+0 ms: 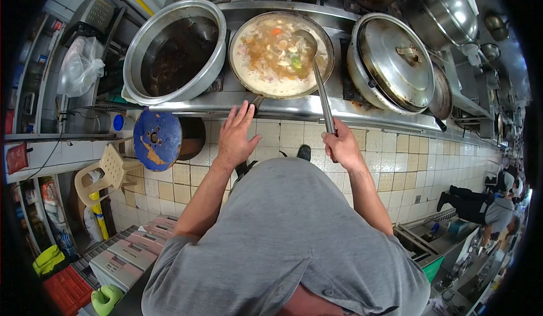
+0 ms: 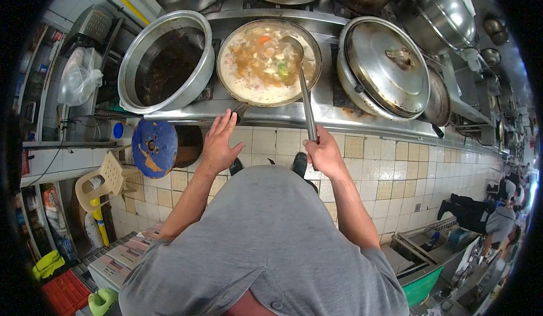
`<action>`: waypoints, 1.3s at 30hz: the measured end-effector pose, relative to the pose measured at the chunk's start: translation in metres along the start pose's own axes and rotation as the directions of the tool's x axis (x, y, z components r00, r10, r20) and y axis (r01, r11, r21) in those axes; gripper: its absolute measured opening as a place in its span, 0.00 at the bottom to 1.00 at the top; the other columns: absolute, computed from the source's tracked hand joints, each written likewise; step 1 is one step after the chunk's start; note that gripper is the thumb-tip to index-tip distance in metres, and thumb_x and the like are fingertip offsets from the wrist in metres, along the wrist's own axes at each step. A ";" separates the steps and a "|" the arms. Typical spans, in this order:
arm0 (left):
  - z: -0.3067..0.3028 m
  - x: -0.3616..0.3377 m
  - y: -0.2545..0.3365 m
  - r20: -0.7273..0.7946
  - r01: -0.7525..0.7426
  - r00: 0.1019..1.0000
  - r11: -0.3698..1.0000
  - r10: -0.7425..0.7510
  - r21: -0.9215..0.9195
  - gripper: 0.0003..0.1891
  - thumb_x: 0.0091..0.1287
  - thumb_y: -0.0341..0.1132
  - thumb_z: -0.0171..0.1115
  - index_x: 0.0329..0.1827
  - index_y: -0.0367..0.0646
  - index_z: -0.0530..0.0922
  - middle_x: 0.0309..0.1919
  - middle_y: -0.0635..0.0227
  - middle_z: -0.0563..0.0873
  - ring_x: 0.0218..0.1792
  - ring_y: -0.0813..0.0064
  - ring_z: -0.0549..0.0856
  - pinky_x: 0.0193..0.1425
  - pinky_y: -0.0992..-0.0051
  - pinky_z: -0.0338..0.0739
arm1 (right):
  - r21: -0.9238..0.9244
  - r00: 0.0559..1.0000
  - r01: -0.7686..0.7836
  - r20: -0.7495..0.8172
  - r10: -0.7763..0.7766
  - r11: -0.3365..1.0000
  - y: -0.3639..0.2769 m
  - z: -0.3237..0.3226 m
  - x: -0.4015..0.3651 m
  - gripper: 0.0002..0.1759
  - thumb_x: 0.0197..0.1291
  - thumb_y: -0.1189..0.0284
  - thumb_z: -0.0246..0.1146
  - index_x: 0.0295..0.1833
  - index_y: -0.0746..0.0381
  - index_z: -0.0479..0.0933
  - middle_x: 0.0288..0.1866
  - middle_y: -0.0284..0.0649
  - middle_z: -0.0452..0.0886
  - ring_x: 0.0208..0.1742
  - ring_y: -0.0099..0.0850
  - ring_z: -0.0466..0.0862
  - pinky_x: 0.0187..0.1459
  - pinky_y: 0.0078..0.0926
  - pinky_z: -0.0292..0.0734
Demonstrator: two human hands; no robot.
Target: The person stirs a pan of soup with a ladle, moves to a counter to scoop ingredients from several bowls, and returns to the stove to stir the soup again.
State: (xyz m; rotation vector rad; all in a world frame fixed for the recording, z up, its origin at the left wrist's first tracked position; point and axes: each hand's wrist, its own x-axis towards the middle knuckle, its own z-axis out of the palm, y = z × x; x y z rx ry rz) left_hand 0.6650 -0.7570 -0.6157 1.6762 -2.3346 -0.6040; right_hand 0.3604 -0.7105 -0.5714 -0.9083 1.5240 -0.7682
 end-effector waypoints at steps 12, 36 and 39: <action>0.003 0.001 -0.004 0.000 0.006 1.000 1.000 -0.006 -0.029 0.47 0.62 0.41 0.76 0.84 0.53 0.61 0.85 0.68 0.59 0.83 0.54 0.59 0.81 0.46 0.59 | -0.194 0.983 0.088 -0.142 -0.117 0.977 -0.020 -0.022 -0.010 0.34 0.68 0.77 0.63 0.79 0.66 0.65 0.28 0.30 0.75 0.23 0.18 0.73 0.25 0.23 0.70; 0.002 0.000 0.000 0.019 0.028 0.999 1.000 -0.027 -0.015 0.47 0.62 0.42 0.75 0.85 0.53 0.60 0.86 0.67 0.57 0.84 0.54 0.57 0.82 0.45 0.58 | -0.313 0.956 0.101 -0.232 -0.179 0.945 -0.014 -0.036 -0.009 0.34 0.64 0.77 0.64 0.77 0.67 0.68 0.30 0.32 0.78 0.29 0.20 0.73 0.34 0.24 0.73; 0.002 0.000 0.000 0.023 0.033 0.999 0.999 -0.033 -0.015 0.47 0.63 0.42 0.75 0.85 0.53 0.60 0.86 0.67 0.57 0.84 0.54 0.57 0.82 0.46 0.58 | -0.326 0.956 0.097 -0.234 -0.180 0.940 -0.016 -0.035 -0.008 0.34 0.63 0.77 0.64 0.77 0.66 0.69 0.30 0.32 0.78 0.29 0.21 0.73 0.35 0.24 0.73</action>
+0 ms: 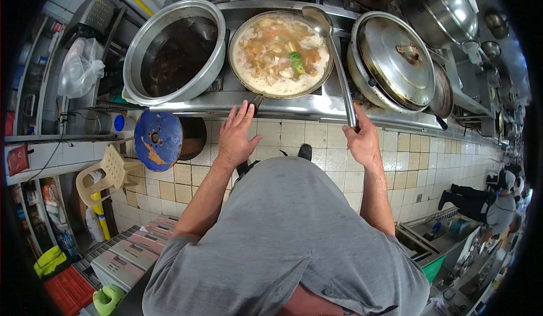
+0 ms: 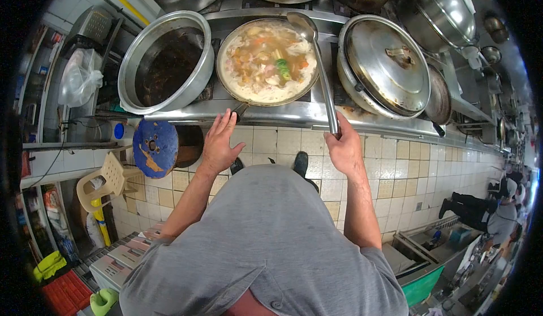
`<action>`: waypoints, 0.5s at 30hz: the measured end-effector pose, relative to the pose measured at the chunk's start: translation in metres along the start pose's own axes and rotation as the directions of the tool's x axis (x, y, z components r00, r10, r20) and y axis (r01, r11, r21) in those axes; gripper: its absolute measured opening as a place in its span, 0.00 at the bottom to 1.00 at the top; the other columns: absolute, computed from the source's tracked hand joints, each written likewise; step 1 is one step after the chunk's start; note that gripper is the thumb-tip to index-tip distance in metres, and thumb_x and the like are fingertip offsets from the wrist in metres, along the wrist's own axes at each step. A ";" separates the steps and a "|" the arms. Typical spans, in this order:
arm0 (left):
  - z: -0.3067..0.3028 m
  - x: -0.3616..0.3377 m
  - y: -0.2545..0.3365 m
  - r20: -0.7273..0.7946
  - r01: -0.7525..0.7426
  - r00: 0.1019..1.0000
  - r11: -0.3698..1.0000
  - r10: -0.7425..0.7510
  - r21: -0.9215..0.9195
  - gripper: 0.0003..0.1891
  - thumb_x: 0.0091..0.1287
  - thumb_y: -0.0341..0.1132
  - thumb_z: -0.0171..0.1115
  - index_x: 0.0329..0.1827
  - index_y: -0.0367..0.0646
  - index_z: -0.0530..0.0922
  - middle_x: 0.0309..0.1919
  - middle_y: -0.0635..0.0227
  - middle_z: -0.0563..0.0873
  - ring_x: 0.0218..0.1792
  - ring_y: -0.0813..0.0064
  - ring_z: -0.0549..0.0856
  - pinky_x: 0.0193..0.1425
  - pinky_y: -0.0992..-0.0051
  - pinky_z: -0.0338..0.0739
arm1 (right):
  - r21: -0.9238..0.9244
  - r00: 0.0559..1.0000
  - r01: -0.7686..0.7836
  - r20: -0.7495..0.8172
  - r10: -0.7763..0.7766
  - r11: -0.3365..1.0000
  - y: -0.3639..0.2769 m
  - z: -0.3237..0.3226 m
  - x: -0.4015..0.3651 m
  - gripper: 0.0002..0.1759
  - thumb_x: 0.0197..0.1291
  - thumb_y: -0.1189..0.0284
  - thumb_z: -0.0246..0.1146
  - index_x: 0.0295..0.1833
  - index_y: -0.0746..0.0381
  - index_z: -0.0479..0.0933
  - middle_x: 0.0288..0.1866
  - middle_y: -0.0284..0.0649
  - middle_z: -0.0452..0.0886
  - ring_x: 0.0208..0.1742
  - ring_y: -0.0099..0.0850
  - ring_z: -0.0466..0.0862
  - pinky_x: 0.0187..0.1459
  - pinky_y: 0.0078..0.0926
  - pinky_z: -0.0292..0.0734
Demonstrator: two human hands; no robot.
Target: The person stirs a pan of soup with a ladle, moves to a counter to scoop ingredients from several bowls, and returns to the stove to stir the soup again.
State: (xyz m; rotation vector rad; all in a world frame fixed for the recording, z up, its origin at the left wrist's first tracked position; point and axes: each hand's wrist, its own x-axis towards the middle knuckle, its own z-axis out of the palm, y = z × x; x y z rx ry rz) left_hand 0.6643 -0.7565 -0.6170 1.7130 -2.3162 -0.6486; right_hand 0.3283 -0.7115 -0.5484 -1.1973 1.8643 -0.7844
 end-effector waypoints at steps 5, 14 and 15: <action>0.002 0.000 -0.001 -0.010 -0.008 1.000 1.000 0.008 -0.003 0.47 0.62 0.42 0.75 0.85 0.53 0.60 0.85 0.67 0.57 0.84 0.53 0.58 0.82 0.46 0.58 | -0.025 1.000 -0.009 -0.011 0.009 1.000 0.001 0.000 0.002 0.34 0.62 0.76 0.64 0.75 0.65 0.70 0.31 0.36 0.79 0.30 0.23 0.75 0.36 0.26 0.74; -0.002 0.001 0.003 -0.001 -0.017 1.000 0.999 0.017 0.040 0.49 0.61 0.41 0.77 0.85 0.49 0.59 0.85 0.59 0.58 0.83 0.50 0.59 0.81 0.51 0.60 | -0.163 0.981 0.186 -0.017 -0.191 0.969 -0.008 0.008 0.042 0.34 0.59 0.76 0.63 0.73 0.68 0.71 0.42 0.55 0.87 0.41 0.47 0.87 0.47 0.38 0.80; -0.002 0.000 0.003 -0.001 -0.017 1.000 0.999 0.017 0.041 0.49 0.61 0.41 0.77 0.85 0.49 0.59 0.85 0.59 0.58 0.83 0.50 0.59 0.81 0.51 0.60 | -0.163 0.981 0.186 -0.017 -0.191 0.969 -0.008 0.008 0.049 0.34 0.59 0.76 0.63 0.73 0.68 0.71 0.42 0.55 0.87 0.41 0.47 0.87 0.47 0.38 0.80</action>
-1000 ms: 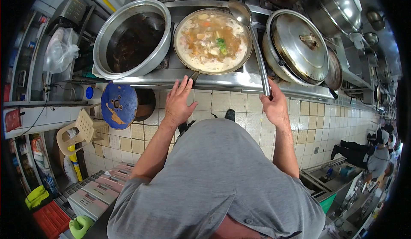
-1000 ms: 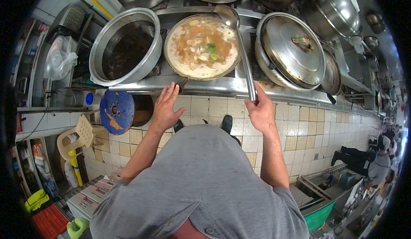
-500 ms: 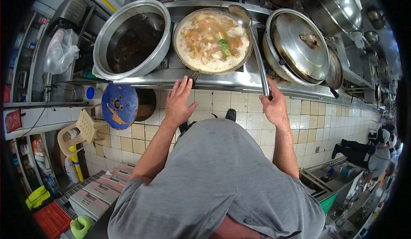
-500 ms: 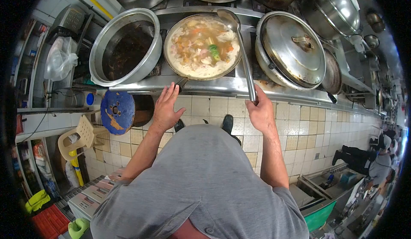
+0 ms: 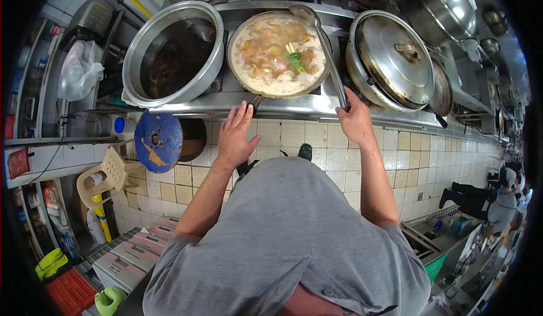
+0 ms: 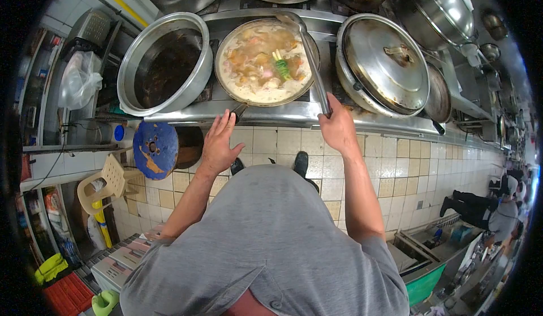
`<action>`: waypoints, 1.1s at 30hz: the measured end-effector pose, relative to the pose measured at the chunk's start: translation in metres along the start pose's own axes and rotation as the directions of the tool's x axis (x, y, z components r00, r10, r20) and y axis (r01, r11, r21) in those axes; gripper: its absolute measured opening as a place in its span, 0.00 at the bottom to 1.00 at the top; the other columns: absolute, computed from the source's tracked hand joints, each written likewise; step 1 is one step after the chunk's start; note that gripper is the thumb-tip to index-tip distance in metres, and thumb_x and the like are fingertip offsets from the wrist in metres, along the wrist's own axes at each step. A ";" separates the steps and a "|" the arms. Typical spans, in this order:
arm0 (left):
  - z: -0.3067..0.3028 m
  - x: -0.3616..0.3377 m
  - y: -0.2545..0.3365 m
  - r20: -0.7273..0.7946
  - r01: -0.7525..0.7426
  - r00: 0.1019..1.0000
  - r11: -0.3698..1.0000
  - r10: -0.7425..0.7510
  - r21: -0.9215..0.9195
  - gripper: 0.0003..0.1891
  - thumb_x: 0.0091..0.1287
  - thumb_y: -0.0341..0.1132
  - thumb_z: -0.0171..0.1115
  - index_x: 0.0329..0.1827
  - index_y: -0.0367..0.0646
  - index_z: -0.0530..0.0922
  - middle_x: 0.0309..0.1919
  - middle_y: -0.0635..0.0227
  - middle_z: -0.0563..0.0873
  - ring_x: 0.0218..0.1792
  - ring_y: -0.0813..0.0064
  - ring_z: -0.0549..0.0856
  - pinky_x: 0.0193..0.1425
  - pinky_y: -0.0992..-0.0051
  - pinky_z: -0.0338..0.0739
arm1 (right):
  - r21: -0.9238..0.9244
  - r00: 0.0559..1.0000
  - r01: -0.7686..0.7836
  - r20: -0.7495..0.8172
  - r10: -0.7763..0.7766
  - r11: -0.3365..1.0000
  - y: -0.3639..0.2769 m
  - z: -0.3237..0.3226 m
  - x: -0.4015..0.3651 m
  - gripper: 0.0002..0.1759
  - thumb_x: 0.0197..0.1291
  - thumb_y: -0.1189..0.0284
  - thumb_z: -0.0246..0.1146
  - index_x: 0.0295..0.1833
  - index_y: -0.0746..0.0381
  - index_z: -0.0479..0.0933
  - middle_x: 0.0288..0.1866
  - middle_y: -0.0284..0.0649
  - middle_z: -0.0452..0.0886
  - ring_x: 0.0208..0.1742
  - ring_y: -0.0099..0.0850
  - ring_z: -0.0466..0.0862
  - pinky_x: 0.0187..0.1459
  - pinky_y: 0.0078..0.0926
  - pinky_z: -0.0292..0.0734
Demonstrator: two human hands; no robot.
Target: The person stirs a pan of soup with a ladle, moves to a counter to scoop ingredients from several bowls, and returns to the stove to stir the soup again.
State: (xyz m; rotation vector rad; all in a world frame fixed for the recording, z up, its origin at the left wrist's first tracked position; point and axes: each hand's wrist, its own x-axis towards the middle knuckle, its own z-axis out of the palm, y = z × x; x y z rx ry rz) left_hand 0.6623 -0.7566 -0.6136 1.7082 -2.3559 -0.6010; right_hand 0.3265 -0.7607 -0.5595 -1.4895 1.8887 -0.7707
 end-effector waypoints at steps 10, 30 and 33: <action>0.004 -0.001 -0.003 -0.003 0.019 1.000 0.999 -0.019 -0.033 0.48 0.62 0.42 0.75 0.85 0.53 0.58 0.86 0.67 0.57 0.83 0.53 0.58 0.81 0.45 0.58 | -0.062 1.000 -0.026 -0.013 0.025 0.998 0.018 0.001 0.007 0.33 0.58 0.77 0.64 0.72 0.70 0.73 0.49 0.58 0.86 0.48 0.47 0.87 0.53 0.37 0.80; 0.004 0.001 -0.007 -0.008 -0.017 1.000 1.000 0.017 -0.019 0.49 0.61 0.43 0.76 0.85 0.53 0.60 0.85 0.66 0.59 0.83 0.52 0.60 0.80 0.45 0.60 | 0.305 0.950 -0.301 0.182 0.255 0.903 0.025 -0.058 -0.090 0.35 0.61 0.79 0.65 0.77 0.63 0.71 0.27 0.27 0.72 0.23 0.17 0.70 0.25 0.21 0.66; 0.005 0.001 -0.008 -0.005 -0.013 1.000 1.000 0.013 -0.024 0.49 0.60 0.43 0.76 0.85 0.53 0.60 0.85 0.67 0.58 0.83 0.53 0.59 0.80 0.45 0.60 | 0.326 0.933 -0.337 0.239 0.268 0.883 0.021 -0.070 -0.096 0.35 0.61 0.80 0.64 0.76 0.63 0.72 0.28 0.26 0.72 0.22 0.17 0.70 0.25 0.20 0.67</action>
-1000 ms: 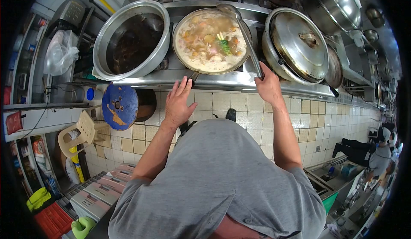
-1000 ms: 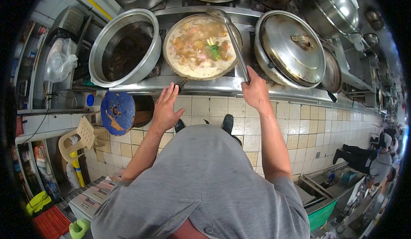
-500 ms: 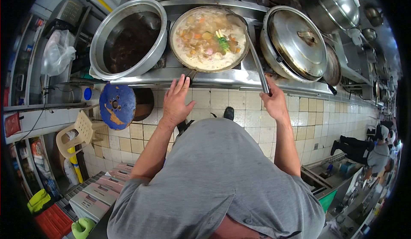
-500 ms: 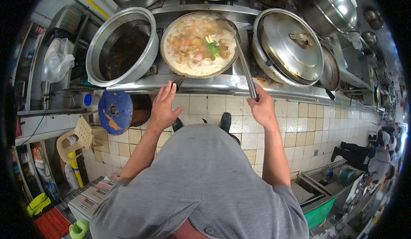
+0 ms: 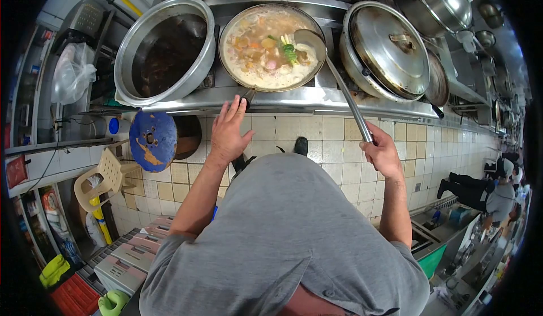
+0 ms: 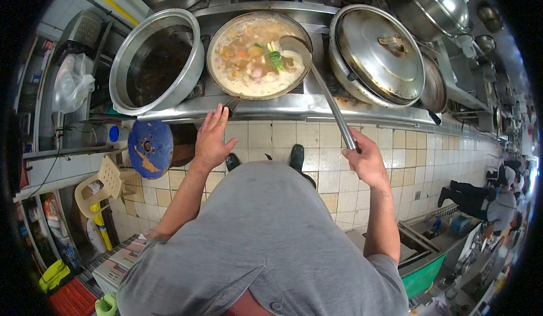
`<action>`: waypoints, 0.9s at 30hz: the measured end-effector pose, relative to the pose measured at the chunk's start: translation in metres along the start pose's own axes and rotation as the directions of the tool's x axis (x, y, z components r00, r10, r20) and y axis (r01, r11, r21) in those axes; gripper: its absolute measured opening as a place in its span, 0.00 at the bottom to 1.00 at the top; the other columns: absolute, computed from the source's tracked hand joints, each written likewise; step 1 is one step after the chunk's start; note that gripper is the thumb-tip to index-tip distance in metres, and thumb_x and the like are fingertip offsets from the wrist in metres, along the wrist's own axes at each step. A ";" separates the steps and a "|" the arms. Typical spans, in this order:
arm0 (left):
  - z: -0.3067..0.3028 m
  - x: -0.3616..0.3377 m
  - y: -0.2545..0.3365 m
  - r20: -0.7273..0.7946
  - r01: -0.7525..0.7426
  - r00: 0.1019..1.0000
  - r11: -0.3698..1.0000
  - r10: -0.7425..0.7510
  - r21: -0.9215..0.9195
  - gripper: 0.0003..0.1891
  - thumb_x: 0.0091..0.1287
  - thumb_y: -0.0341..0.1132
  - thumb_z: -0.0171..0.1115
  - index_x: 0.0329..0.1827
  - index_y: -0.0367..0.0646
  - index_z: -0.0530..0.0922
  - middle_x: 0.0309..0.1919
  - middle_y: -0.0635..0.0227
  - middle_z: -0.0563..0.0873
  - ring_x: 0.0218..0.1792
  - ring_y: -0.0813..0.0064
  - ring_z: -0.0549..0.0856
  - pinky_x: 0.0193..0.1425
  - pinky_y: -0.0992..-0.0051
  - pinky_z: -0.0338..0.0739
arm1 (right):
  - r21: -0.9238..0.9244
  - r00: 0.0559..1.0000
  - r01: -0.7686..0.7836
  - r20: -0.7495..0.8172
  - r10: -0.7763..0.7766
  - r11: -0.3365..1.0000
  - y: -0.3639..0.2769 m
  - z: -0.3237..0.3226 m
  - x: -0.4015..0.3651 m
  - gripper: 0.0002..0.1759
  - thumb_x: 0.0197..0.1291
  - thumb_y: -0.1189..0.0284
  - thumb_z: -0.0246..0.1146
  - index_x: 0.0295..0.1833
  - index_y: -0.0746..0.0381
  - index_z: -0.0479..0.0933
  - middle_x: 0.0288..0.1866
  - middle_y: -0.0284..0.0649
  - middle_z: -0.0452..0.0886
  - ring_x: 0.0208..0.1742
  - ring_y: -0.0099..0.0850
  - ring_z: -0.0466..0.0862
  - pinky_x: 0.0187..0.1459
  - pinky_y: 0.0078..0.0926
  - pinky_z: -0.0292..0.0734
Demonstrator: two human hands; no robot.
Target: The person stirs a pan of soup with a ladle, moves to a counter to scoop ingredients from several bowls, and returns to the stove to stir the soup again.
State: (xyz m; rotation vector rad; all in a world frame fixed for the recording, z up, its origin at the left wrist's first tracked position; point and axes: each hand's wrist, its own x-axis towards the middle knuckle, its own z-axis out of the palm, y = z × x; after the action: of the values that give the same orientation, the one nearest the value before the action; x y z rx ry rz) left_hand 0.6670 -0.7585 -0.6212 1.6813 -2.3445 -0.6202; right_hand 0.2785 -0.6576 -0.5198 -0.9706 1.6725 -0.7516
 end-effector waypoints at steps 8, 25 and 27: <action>-0.005 0.001 0.006 0.023 0.016 1.000 0.999 -0.017 0.030 0.50 0.60 0.40 0.77 0.85 0.51 0.58 0.85 0.63 0.57 0.83 0.53 0.58 0.82 0.52 0.60 | -0.055 0.996 -0.086 0.029 0.087 0.995 -0.002 -0.015 -0.022 0.36 0.59 0.82 0.63 0.76 0.64 0.72 0.26 0.25 0.71 0.21 0.17 0.70 0.23 0.20 0.65; -0.002 -0.001 0.002 0.004 0.032 0.999 0.999 -0.032 -0.030 0.47 0.62 0.42 0.76 0.85 0.55 0.60 0.86 0.71 0.57 0.84 0.55 0.57 0.82 0.46 0.58 | 0.347 0.962 -0.213 0.237 0.134 0.913 0.006 -0.026 -0.021 0.35 0.58 0.81 0.65 0.74 0.71 0.71 0.26 0.33 0.76 0.15 0.20 0.69 0.16 0.18 0.62; -0.002 -0.001 0.002 0.001 0.028 1.000 0.999 -0.028 -0.034 0.48 0.62 0.42 0.76 0.85 0.55 0.60 0.86 0.71 0.57 0.84 0.55 0.57 0.82 0.46 0.58 | 0.388 0.955 -0.234 0.261 0.137 0.891 0.007 -0.025 -0.021 0.34 0.59 0.80 0.65 0.73 0.72 0.71 0.27 0.35 0.77 0.14 0.20 0.69 0.15 0.18 0.62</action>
State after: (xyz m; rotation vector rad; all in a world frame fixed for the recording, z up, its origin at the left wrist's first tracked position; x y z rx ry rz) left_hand 0.6666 -0.7577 -0.6186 1.7028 -2.3014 -0.6618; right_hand 0.2565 -0.6355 -0.5088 -0.5598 1.3099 -0.7924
